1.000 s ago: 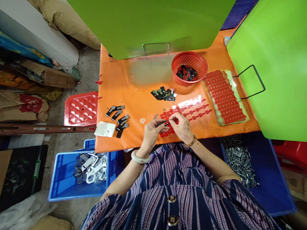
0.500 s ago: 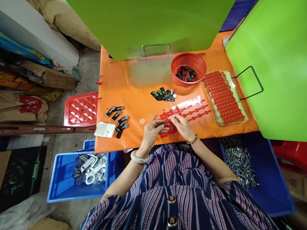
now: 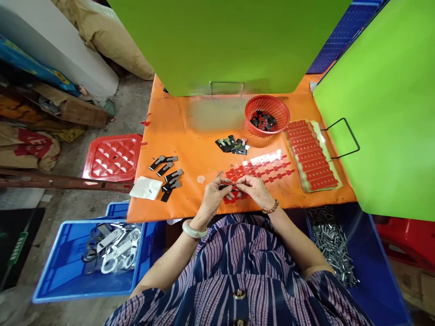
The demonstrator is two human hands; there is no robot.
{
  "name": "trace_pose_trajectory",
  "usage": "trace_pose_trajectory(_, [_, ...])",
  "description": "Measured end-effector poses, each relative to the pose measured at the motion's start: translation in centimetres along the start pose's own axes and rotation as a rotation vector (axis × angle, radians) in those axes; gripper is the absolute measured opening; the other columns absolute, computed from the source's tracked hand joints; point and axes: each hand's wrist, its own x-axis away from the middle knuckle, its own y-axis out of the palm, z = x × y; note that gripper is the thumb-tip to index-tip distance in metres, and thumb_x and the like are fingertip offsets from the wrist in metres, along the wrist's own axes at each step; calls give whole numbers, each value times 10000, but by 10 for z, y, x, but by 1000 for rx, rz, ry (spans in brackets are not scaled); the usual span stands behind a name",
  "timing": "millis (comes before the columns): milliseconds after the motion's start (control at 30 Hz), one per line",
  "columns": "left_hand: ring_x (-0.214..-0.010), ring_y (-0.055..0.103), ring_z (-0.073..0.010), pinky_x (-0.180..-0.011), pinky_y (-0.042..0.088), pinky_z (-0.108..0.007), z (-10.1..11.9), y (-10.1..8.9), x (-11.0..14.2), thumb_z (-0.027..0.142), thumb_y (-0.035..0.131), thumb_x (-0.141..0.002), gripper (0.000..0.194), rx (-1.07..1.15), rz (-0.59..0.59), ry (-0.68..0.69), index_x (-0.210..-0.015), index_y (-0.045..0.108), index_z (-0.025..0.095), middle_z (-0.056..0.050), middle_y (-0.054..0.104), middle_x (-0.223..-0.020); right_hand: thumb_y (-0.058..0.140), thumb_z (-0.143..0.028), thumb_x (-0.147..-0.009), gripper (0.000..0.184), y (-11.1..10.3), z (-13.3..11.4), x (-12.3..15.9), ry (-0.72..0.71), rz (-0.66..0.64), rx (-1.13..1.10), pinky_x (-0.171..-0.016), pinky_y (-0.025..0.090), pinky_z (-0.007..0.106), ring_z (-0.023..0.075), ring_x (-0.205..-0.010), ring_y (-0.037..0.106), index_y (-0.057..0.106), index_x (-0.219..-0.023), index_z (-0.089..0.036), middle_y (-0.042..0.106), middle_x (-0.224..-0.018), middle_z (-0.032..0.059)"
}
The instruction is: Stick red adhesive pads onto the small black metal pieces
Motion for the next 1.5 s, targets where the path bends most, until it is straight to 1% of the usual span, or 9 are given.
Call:
trace_pose_trajectory(267, [-611,706,-181,-605,571,-291,-13,-5,-10,377,674,-773,384,-116,16,90,-1068,561,158,10,673,-635,733,-359,-699,215,-26,-19,-14,-9,-29,111,-489,509,245,104,-479,592,606,-723,-186,623,-619,-37])
trace_pose_trajectory(400, [-1068,672,-252,-958,507,-442,-27,-3,-11,307,568,-875,275,-595,125,386,-1129,588,203,-99,715,-1092,752,-359,-702,225,-57,-54,-42,-187,155,-25,-551,531,254,102,-536,593,611,-773,-200,644,-665,-23])
trace_pose_trajectory(533, [-1379,415,-348,-1128,310,-563,-41,4,-11,246,599,-852,390,-1051,-20,555,-1239,597,201,-136,577,-1380,698,-437,-754,293,-72,-74,-77,-339,370,-203,-631,558,287,108,-590,610,534,-891,-236,682,-797,-4])
trace_pose_trajectory(633, [-1431,304,-389,-1143,230,-613,-48,3,-13,269,619,-849,488,-1294,-140,574,-1328,562,196,-152,476,-1478,646,-398,-772,305,-65,-63,-99,-257,410,39,-607,546,293,119,-568,608,487,-974,-233,658,-782,-17])
trace_pose_trajectory(733, [-1443,281,-379,-1153,221,-597,-50,-6,-16,291,612,-863,523,-1416,-231,615,-1373,536,203,-143,435,-1510,538,-307,-825,130,-54,-46,-117,-279,363,580,-713,529,317,146,-704,619,518,-898,-202,625,-803,9])
trace_pose_trajectory(867, [-1437,304,-362,-1158,224,-590,-51,-25,-18,296,602,-877,507,-1461,-300,652,-1376,543,222,-125,460,-1495,549,-131,-742,81,-50,-40,-137,-340,351,816,-928,434,367,189,-923,551,508,-769,-195,588,-939,66])
trace_pose_trajectory(1100, [-1438,303,-352,-1153,240,-596,-49,-43,-19,320,597,-880,496,-1419,-369,705,-1365,555,220,-116,485,-1477,637,-90,-626,242,-56,-44,-152,-294,293,906,-827,415,328,176,-786,475,432,-636,-220,530,-778,17])
trace_pose_trajectory(1367, [-1427,328,-347,-1161,228,-589,-47,-54,-25,306,645,-845,467,-1302,-401,700,-1295,606,187,-142,525,-1438,598,-183,-660,149,-62,-46,-138,-292,375,744,-683,424,287,144,-684,505,454,-656,-219,570,-684,-23])
trace_pose_trajectory(1500, [-1333,473,-326,-1126,327,-554,-43,-45,-20,317,635,-853,366,-1044,-244,672,-1193,653,185,-136,627,-1316,619,-267,-692,145,-65,-48,-110,-292,409,462,-594,444,266,126,-598,532,485,-674,-213,559,-624,-38])
